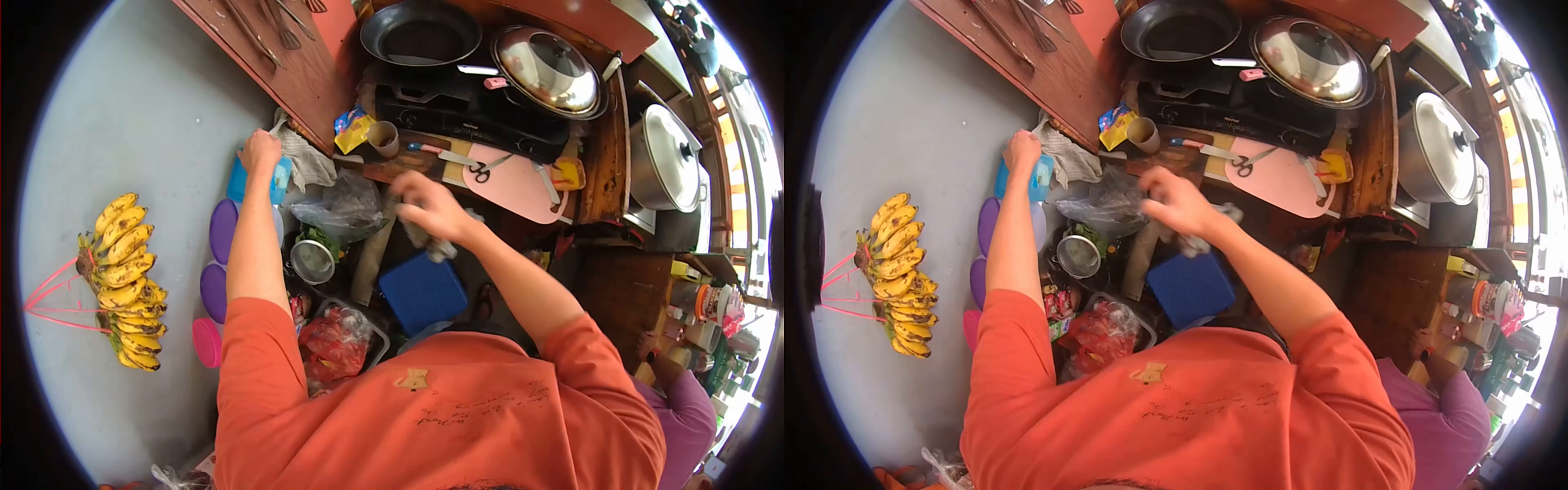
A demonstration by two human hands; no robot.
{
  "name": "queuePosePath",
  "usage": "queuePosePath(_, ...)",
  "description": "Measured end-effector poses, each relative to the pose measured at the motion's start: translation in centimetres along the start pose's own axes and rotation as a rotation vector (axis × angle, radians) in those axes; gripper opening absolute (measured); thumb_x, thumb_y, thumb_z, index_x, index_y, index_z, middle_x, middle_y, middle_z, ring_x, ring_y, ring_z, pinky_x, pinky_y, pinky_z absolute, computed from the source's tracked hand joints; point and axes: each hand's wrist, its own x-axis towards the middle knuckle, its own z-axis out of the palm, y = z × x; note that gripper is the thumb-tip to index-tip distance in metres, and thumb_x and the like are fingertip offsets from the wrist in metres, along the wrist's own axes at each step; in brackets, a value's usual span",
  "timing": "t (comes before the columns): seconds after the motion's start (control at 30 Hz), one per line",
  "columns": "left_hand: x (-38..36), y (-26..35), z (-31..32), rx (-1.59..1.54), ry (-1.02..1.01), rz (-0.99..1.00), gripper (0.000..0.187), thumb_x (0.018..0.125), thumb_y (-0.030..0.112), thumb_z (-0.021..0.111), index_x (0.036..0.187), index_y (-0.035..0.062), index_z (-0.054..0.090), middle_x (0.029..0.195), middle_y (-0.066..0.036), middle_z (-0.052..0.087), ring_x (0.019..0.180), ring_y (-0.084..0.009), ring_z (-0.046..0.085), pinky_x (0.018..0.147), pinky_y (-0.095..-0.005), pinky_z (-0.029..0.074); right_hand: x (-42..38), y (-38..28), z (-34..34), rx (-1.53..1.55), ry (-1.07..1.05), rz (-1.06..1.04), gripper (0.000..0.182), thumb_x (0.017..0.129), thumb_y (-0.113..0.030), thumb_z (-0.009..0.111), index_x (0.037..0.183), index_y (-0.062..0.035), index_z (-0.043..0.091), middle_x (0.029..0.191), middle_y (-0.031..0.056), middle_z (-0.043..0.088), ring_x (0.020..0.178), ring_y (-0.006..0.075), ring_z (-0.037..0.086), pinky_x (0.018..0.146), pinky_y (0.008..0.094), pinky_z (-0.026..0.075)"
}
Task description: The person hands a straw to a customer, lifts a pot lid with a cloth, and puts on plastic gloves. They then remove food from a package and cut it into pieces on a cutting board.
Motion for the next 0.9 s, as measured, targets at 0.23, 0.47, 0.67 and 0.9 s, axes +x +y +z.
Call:
queuePosePath(0.23,-2.2,-1.2,0.4,-0.041,0.133,0.210,0.018,0.094,0.023,0.053,0.100,0.0127,0.066,0.104,-0.014,0.070,0.106,-0.0364,0.063,0.106,-0.0669,0.031,23.2,2.2,12.1,0.152,-0.002,0.407,0.077,0.077,-0.056,0.070,0.123,0.0059,0.062,0.115,0.0220,0.068,0.106,0.0306,0.067,0.090,0.0382,0.050)
queuePosePath(0.47,-4.1,-2.4,0.5,-0.156,0.221,0.336,0.026,0.084,0.017,0.070,0.107,0.0143,0.059,0.109,-0.009,0.067,0.126,-0.0299,0.052,0.109,-0.0695,0.025,30.8,4.2,17.3,-0.001,0.109,0.394,0.047,0.079,-0.040,0.071,0.101,0.0012,0.073,0.103,0.0217,0.071,0.098,0.0302,0.070,0.083,0.0413,0.054)
queuePosePath(0.67,-5.5,-1.6,-2.8,-0.041,0.058,0.181,0.022,0.084,0.019,0.073,0.102,0.0132,0.063,0.124,-0.009,0.061,0.129,-0.0359,0.049,0.105,-0.0709,0.031,27.1,1.0,13.3,-0.269,0.225,0.004,0.028,0.085,-0.031,0.068,0.096,-0.0058,0.075,0.081,0.0239,0.067,0.080,0.0407,0.068,0.073,0.0432,0.054)
queuePosePath(0.9,-5.1,-1.7,-0.7,-0.134,0.130,0.127,0.017,0.085,0.022,0.072,0.098,0.0120,0.065,0.138,-0.011,0.056,0.133,-0.0413,0.044,0.102,-0.0732,0.033,21.0,-2.6,7.3,0.051,0.133,-0.177,0.024,0.096,-0.022,0.065,0.097,-0.0002,0.072,0.074,0.0038,0.069,0.069,0.0077,0.059,0.066,0.0283,0.050)
